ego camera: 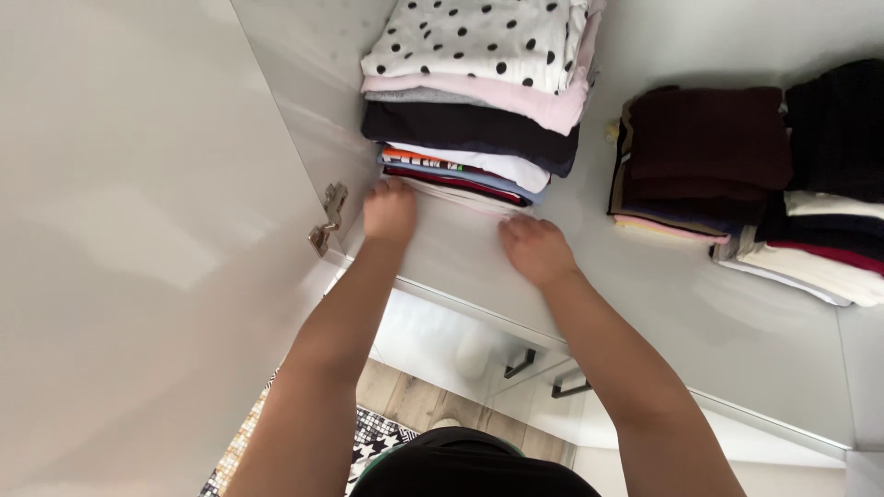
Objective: Organize and straighten stacks of folded clothes on a closet shelf.
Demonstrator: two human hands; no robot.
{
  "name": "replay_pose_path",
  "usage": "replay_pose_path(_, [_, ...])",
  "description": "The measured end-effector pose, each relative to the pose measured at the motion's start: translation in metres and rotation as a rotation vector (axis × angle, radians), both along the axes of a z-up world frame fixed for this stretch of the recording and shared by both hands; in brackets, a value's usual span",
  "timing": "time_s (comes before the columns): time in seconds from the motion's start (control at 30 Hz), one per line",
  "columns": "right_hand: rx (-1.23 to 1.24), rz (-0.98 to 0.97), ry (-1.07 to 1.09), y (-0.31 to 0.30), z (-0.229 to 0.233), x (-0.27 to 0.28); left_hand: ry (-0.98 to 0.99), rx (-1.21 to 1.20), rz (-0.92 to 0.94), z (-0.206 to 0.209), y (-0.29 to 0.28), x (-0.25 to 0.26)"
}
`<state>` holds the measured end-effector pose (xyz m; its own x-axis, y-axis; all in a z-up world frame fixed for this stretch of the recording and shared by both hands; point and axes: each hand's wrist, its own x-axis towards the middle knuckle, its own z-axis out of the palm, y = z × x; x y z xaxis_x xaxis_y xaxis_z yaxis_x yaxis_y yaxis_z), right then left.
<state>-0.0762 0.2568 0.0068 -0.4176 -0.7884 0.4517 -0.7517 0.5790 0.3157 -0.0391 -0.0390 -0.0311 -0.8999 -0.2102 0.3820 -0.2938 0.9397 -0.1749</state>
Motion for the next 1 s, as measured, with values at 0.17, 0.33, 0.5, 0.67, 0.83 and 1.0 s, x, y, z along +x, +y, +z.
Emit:
replay_pose_path(0.17, [-0.015,0.325,0.171,-0.022,0.032,0.019,0.125,0.219,-0.151,0.049,0.032,0.035])
replay_pose_path(0.33, [0.065,0.010,-0.074,-0.033,0.033,0.017,0.135,0.305,-0.430,0.071,0.041,0.042])
replay_pose_path(0.5, [-0.089,0.166,0.007,-0.011,0.032,0.013,0.367,0.278,-0.431,0.059,0.043,0.049])
replay_pose_path(0.67, [-0.386,0.209,0.370,-0.004,0.088,0.007,0.680,0.350,-0.465,0.112,0.050,0.061])
replay_pose_path(0.83, [-0.245,0.087,0.334,-0.028,0.188,0.007,0.661,0.306,-0.686,0.166,0.058,0.052])
replay_pose_path(1.0, [-0.068,0.138,0.390,-0.033,0.209,-0.027,0.655,0.122,-0.607,0.176,0.037,0.029])
